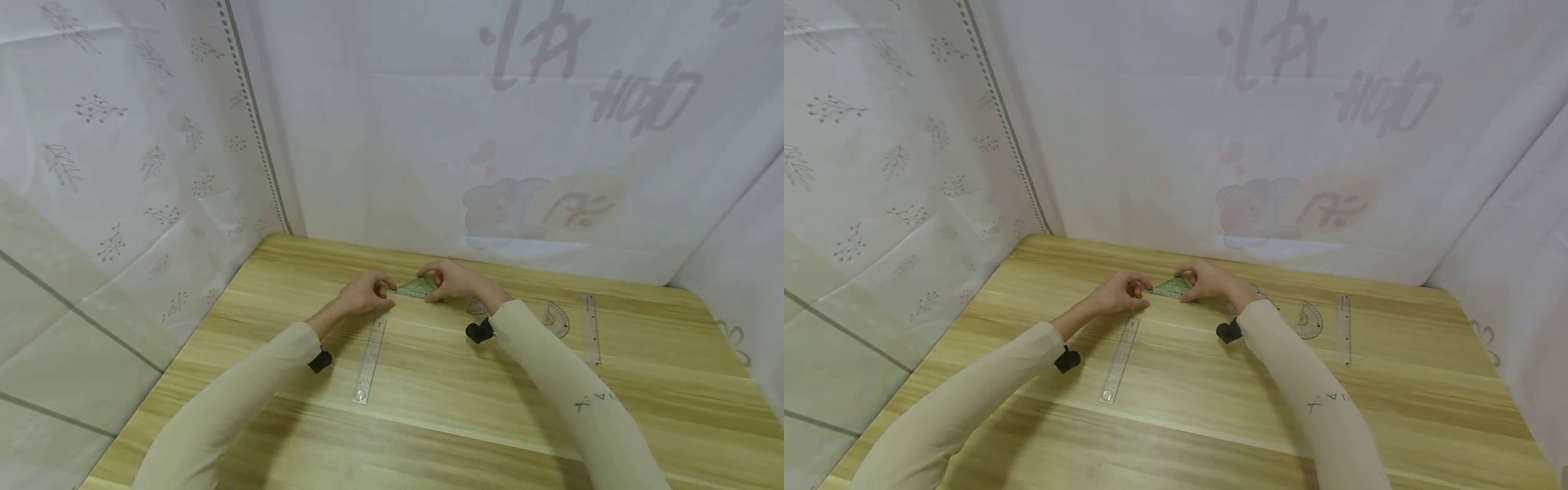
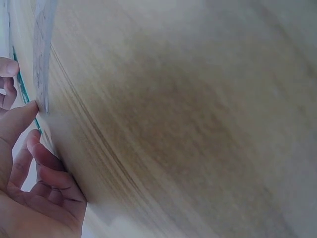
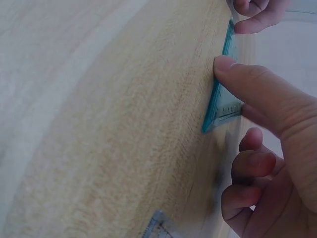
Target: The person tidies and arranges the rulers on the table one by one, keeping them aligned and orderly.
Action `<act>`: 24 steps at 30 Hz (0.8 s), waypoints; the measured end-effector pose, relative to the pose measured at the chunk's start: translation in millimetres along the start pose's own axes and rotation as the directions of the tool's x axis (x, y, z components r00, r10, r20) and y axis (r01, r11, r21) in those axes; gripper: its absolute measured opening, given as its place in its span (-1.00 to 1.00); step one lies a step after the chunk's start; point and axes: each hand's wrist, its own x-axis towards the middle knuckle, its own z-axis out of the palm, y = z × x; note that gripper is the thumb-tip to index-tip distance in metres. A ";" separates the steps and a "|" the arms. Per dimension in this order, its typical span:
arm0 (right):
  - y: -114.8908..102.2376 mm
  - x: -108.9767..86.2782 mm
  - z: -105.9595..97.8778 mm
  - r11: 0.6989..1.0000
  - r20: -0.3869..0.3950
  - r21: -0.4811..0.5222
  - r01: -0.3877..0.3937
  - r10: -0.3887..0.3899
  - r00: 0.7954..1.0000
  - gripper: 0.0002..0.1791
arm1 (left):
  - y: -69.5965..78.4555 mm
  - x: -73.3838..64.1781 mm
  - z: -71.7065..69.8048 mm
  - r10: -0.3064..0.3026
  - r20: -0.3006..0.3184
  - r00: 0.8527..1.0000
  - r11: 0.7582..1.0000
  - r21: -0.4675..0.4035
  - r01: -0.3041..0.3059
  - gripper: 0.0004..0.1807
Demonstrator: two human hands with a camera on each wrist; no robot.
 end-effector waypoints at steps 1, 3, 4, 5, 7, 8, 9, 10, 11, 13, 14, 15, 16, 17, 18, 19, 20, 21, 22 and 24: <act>-0.1 0.0 0.0 1.000 -0.002 0.001 -0.004 0.004 1.000 -0.26 | -0.1 -0.1 -0.1 -0.001 0.001 1.000 1.000 0.000 0.001 -0.65; 0.7 0.2 0.2 1.000 -0.005 -0.003 -0.010 0.010 1.000 -0.25 | -0.4 -0.2 -0.1 0.000 0.003 1.000 1.000 -0.004 0.000 -0.66; 0.9 0.2 0.3 1.000 -0.006 -0.004 -0.013 0.013 1.000 -0.24 | -0.3 -0.4 -0.3 0.001 0.004 1.000 1.000 -0.006 -0.001 -0.66; 1.5 0.2 0.4 1.000 -0.006 -0.005 -0.014 0.014 1.000 -0.24 | -0.3 -0.4 -0.3 0.001 0.003 1.000 1.000 -0.008 -0.001 -0.67; 2.0 0.2 0.5 1.000 -0.008 -0.007 -0.014 0.014 1.000 -0.23 | 0.1 -0.2 -0.5 0.002 0.002 1.000 1.000 -0.013 -0.002 -0.67; 2.2 0.1 0.5 1.000 -0.010 -0.006 -0.013 0.013 1.000 -0.24 | 0.3 -0.2 -0.6 0.001 0.001 1.000 1.000 -0.017 -0.001 -0.67; 1.9 0.0 0.4 1.000 -0.013 -0.006 -0.012 0.012 1.000 -0.24 | 0.5 -0.1 -0.5 0.000 0.000 1.000 1.000 -0.020 0.000 -0.67; 1.7 0.0 0.4 1.000 -0.015 -0.003 -0.011 0.011 1.000 -0.25 | 0.6 0.0 -0.5 -0.002 0.000 1.000 1.000 -0.022 0.002 -0.67; 1.7 0.1 0.5 1.000 -0.017 -0.004 -0.007 0.007 1.000 -0.26 | 0.6 0.1 -0.4 -0.005 0.000 1.000 1.000 -0.026 0.005 -0.67; 0.9 0.4 0.4 1.000 -0.022 -0.008 -0.002 0.002 1.000 -0.28 | 0.9 0.2 -0.4 -0.008 -0.001 1.000 1.000 -0.028 0.008 -0.67; 0.5 0.6 0.3 1.000 -0.024 -0.010 -0.003 0.002 1.000 -0.29 | 1.0 0.3 -0.4 -0.010 0.000 1.000 1.000 -0.029 0.010 -0.67; -0.4 0.7 0.1 1.000 -0.025 -0.013 0.000 -0.001 1.000 -0.30 | 1.2 0.5 -0.5 -0.011 0.000 1.000 1.000 -0.028 0.011 -0.67; -0.9 1.0 0.1 1.000 -0.026 -0.017 -0.002 0.002 1.000 -0.31 | 1.4 0.5 -0.5 -0.013 0.000 1.000 1.000 -0.027 0.013 -0.67; -1.8 1.3 0.1 1.000 -0.025 -0.020 -0.005 0.004 1.000 -0.32 | 1.6 0.6 -0.6 -0.015 0.000 1.000 1.000 -0.027 0.015 -0.67; -2.7 1.5 0.0 1.000 -0.024 -0.019 -0.011 0.011 1.000 -0.33 | 1.9 0.6 -0.7 -0.016 0.001 1.000 1.000 -0.026 0.016 -0.67; -3.3 1.9 0.0 1.000 -0.023 -0.020 -0.017 0.017 1.000 -0.33 | 2.2 0.8 -0.8 -0.020 0.001 1.000 0.999 -0.026 0.020 -0.67; -3.8 2.2 -0.1 1.000 -0.021 -0.019 -0.024 0.023 1.000 -0.33 | 2.5 1.1 -0.8 -0.021 0.002 1.000 0.999 -0.026 0.021 -0.67; -4.0 2.6 -0.3 0.999 -0.017 -0.018 -0.030 0.030 0.999 -0.34 | 2.5 1.3 -0.8 -0.023 0.002 1.000 0.999 -0.027 0.023 -0.67; -3.5 3.1 -0.2 0.999 -0.016 -0.018 -0.039 0.039 0.999 -0.34 | 2.6 1.4 -0.7 -0.023 0.004 1.000 0.999 -0.029 0.023 -0.67; -2.4 3.6 -0.2 0.999 -0.013 -0.016 -0.048 0.048 0.999 -0.34 | 2.6 1.5 -0.7 -0.022 0.005 1.000 0.999 -0.030 0.022 -0.66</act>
